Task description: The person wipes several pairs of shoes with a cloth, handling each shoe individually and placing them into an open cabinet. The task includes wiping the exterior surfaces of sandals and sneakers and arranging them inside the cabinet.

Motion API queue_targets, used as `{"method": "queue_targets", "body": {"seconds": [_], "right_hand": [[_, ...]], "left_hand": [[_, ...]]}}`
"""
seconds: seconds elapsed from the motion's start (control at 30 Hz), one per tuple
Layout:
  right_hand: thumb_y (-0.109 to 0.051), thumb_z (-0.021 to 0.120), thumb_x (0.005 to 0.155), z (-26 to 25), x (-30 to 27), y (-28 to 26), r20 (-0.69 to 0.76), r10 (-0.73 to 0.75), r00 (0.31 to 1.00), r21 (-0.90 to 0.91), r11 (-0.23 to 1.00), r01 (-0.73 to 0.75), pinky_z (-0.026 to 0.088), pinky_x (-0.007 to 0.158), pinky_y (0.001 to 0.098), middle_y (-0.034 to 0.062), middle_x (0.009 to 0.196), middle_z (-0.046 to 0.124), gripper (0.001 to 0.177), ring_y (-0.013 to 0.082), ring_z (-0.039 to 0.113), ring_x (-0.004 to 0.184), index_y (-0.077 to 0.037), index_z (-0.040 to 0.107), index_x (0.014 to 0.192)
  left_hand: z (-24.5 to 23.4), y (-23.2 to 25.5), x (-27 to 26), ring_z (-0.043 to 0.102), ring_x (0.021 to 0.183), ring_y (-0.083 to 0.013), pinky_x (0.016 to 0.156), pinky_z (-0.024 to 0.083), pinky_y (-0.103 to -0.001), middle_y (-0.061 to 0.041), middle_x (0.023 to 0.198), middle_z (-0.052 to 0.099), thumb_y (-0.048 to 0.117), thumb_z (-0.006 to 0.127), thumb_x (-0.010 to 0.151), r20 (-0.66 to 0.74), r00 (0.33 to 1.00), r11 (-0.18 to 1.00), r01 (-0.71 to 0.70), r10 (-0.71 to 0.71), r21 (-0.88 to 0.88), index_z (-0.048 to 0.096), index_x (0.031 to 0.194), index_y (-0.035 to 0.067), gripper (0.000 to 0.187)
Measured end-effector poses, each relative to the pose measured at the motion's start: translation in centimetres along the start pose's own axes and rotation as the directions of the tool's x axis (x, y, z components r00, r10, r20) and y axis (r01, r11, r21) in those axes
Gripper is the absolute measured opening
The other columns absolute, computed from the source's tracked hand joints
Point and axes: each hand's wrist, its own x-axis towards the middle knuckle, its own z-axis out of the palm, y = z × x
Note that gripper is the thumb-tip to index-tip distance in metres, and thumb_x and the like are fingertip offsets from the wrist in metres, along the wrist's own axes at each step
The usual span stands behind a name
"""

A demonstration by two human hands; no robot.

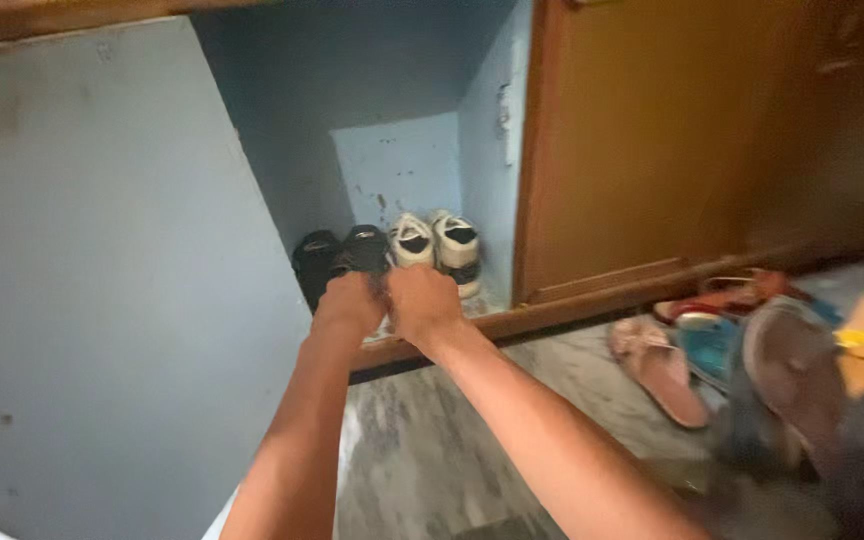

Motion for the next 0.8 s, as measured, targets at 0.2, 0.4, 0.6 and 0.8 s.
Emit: {"method": "queue_targets", "body": {"seconds": [0.2, 0.4, 0.6, 0.8], "right_hand": [[-0.011, 0.067, 0.091, -4.3, -3.7, 0.9, -0.137, 0.071, 0.988, -0.009, 0.997, -0.073, 0.060, 0.078, 0.0521, 0.0241, 0.099, 0.074, 0.014, 0.0417, 0.073, 0.095, -0.006, 0.078, 0.098], [-0.013, 0.069, 0.088, -6.9, -7.4, 2.2, -0.148, 0.161, 0.976, -0.016, 0.986, -0.165, 0.059, 0.081, 0.0523, 0.0233, 0.103, 0.074, 0.017, 0.0409, 0.072, 0.101, -0.011, 0.078, 0.103], [-0.013, 0.074, 0.081, -8.3, -10.1, 3.8, -0.185, 0.245, 0.952, 0.009, 0.969, -0.247, 0.058, 0.082, 0.0532, 0.0217, 0.105, 0.073, 0.027, 0.0427, 0.070, 0.101, -0.015, 0.076, 0.107], [-0.017, 0.071, 0.087, -8.5, -11.5, 7.2, -0.216, 0.309, 0.926, -0.079, 0.940, -0.332, 0.057, 0.081, 0.0535, 0.0209, 0.105, 0.074, 0.020, 0.0416, 0.071, 0.102, -0.016, 0.078, 0.106]], "left_hand": [[-1.7, 4.0, -4.4, 0.062, 0.126, -0.0369, 0.104, 0.051, -0.048, -0.016, 0.134, 0.065, 0.030, 0.072, 0.089, 0.012, 0.999, 0.998, -0.050, 0.050, -0.025, 0.071, 0.125, 0.019, 0.038], [0.1, 6.0, -5.2, 0.065, 0.120, -0.0361, 0.101, 0.054, -0.046, -0.017, 0.128, 0.068, 0.032, 0.070, 0.089, 0.002, 0.956, 0.955, -0.294, 0.295, -0.043, 0.075, 0.115, 0.015, 0.032], [3.7, 8.3, -5.8, 0.068, 0.114, -0.0405, 0.098, 0.056, -0.047, -0.023, 0.120, 0.071, 0.030, 0.066, 0.093, -0.058, 0.922, 0.917, -0.386, 0.383, -0.095, 0.077, 0.111, 0.008, 0.030], [5.3, 11.8, -8.3, 0.064, 0.120, -0.0397, 0.099, 0.054, -0.049, -0.019, 0.129, 0.067, 0.033, 0.061, 0.095, 0.062, 0.938, 0.927, -0.323, 0.340, -0.191, 0.072, 0.121, 0.013, 0.035]]}}
